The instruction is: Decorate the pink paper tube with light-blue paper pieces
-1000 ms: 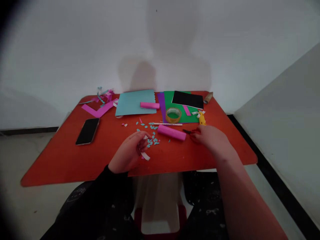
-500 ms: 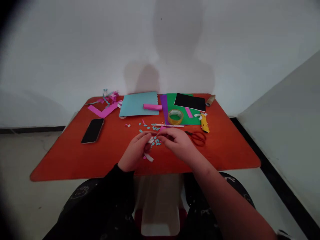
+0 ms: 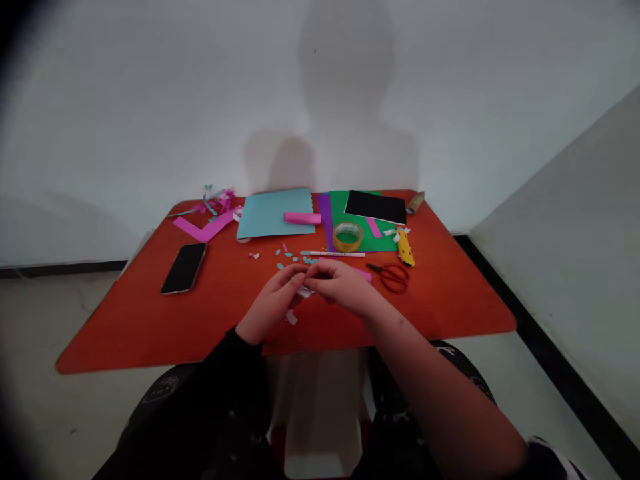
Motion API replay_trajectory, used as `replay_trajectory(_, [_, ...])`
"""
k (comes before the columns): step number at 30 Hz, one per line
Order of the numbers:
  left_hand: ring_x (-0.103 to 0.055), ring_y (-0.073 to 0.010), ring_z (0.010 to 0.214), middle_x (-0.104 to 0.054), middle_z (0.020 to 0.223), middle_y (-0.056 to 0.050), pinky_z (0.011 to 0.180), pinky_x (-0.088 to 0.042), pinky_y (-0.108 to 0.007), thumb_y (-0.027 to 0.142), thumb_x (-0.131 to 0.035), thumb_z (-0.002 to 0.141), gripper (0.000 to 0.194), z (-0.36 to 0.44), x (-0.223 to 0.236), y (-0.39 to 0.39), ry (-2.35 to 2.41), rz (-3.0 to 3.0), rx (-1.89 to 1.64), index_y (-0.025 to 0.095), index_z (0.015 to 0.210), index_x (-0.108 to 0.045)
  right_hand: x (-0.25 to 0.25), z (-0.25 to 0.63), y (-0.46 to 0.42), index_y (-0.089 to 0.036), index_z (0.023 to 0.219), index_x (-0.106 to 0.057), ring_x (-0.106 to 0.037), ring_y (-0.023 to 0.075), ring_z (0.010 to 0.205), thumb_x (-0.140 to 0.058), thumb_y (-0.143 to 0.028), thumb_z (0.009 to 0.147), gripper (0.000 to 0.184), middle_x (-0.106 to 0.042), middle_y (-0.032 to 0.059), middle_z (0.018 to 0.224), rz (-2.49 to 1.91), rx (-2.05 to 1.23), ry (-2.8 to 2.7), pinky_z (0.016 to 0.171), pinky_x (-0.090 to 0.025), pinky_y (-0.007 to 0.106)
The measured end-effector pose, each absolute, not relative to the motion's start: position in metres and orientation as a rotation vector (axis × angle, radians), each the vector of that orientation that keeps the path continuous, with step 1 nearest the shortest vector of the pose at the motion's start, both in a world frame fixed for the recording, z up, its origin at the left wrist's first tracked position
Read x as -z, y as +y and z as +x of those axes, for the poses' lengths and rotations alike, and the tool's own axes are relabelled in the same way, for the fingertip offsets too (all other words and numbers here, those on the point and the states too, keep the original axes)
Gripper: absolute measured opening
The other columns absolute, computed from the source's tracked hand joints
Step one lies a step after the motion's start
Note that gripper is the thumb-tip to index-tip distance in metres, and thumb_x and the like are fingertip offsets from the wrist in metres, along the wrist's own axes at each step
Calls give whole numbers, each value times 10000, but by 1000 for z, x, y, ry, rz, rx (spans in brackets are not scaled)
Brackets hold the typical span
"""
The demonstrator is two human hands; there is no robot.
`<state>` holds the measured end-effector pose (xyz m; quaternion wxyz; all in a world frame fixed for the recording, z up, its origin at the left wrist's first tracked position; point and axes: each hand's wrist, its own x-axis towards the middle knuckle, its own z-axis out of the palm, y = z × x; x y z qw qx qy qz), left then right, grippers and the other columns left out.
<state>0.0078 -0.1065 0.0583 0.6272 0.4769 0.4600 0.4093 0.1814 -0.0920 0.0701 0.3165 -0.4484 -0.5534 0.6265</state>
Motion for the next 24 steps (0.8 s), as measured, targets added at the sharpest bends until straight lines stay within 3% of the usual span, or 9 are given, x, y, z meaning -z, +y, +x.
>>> replay_trajectory(9, [-443,-87,565,-538,718,25,535,-333,-224,581,-599,911,476,4,-62,-104,970,1132,-832,163,1138,-615,-69,183,-89,-190,833,-618,-368,77,509,-736,-464,802,299,-509,-64,625,-1270,-1552,-1497,482,-262,239])
replay_trajectory(14, [-453,-102,625,-554,768,27,580,-356,-232,377,-703,835,351,3,-60,-107,1000,1277,-651,176,1103,-599,-66,188,-85,-178,820,-678,-565,138,691,-720,-372,816,199,-663,6,765,-1193,-1431,-1632,632,-426,273])
replay_trajectory(18, [-548,-140,702,-581,789,19,664,-434,-265,291,-651,822,230,-2,-63,-106,941,1412,-443,192,1021,-591,-70,193,-83,-183,796,-697,-611,169,723,-693,-358,835,179,-686,20,753,-1203,-1361,-1736,670,-462,299])
replay_trajectory(24, [-677,-198,844,-699,895,-18,791,-516,-311,337,-668,817,598,-26,-73,-98,875,1582,-176,177,1363,-484,-72,199,-79,-190,757,-719,-575,170,720,-702,-384,814,203,-672,26,758,-1235,-1167,-1769,655,-441,295])
